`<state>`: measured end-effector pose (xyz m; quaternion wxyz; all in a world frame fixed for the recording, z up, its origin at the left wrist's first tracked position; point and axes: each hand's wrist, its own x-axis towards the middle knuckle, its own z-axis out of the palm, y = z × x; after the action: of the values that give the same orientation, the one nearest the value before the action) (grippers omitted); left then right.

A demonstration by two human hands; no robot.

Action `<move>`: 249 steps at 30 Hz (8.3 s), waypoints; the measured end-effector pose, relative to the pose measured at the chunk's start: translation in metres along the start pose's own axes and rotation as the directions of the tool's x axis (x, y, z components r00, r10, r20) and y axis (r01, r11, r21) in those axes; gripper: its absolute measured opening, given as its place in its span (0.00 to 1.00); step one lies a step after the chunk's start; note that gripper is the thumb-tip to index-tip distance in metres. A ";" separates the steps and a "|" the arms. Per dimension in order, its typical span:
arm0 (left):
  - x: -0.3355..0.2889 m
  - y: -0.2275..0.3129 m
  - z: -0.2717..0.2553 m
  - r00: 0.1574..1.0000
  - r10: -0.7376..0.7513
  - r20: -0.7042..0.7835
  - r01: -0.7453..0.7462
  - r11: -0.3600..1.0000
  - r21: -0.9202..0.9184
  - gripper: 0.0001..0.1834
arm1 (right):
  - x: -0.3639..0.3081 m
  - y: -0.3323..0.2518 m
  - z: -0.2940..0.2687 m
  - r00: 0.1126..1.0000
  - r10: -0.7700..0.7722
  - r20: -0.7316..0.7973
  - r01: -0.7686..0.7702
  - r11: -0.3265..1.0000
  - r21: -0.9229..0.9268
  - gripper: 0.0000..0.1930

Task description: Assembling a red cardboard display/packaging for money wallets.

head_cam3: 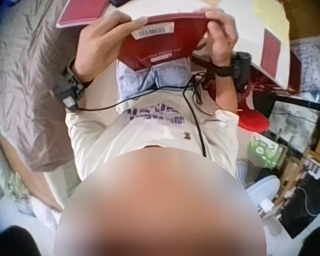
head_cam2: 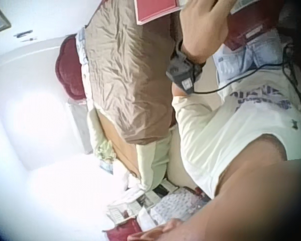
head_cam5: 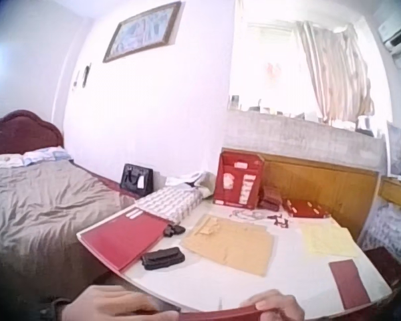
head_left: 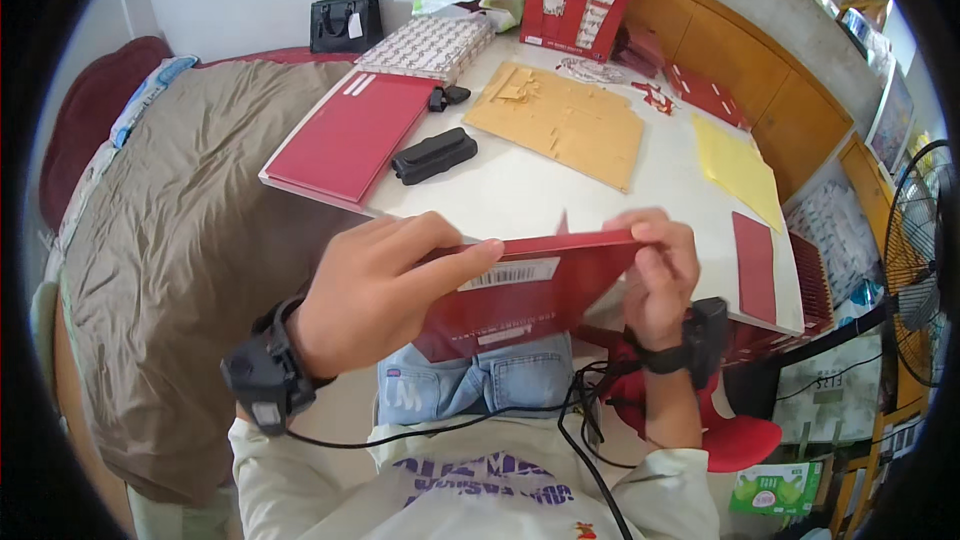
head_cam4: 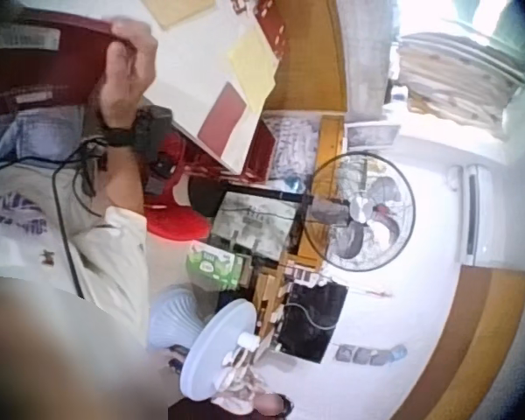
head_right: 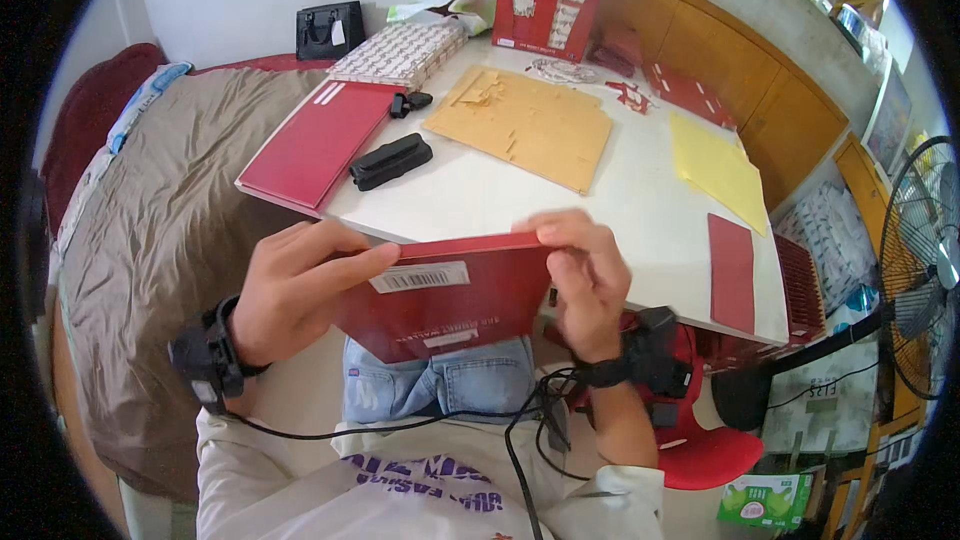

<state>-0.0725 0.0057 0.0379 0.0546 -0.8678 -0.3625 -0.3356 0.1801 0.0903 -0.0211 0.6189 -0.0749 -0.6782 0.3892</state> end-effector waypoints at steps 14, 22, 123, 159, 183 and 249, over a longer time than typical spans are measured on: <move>-0.003 -0.026 0.014 0.998 0.015 -0.061 -0.013 0.999 0.034 0.22 | 0.087 0.122 -0.033 0.843 0.531 0.084 -0.053 0.238 -0.970 0.10; -0.006 -0.028 0.014 0.994 0.015 -0.111 -0.012 0.999 0.031 0.21 | 0.085 0.132 -0.030 0.835 0.550 0.018 -0.040 0.093 -0.995 0.09; 0.003 0.040 0.020 0.976 -0.025 -0.217 0.052 0.991 0.122 0.17 | 0.029 -0.057 0.036 0.838 -0.297 0.457 0.542 0.370 -0.754 0.12; -0.010 0.010 0.019 0.982 0.030 -0.186 -0.021 0.998 0.052 0.13 | 0.087 0.156 -0.057 0.877 0.266 0.399 0.368 0.162 -0.916 0.03; 0.031 -0.010 0.016 0.999 0.039 -0.038 -0.035 0.996 0.081 0.16 | 0.062 0.103 -0.354 0.855 0.463 -0.234 -0.153 -0.207 -0.966 0.25; -0.004 0.000 0.013 0.999 -0.013 -0.037 0.017 0.995 0.100 0.21 | -0.042 -0.026 -0.116 0.838 0.473 0.273 0.243 0.126 -0.962 0.24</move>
<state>-0.0676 0.0083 0.0256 0.1020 -0.8550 -0.3843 -0.3330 0.3033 0.0988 -0.0460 0.1663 -0.4080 -0.8919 -0.1016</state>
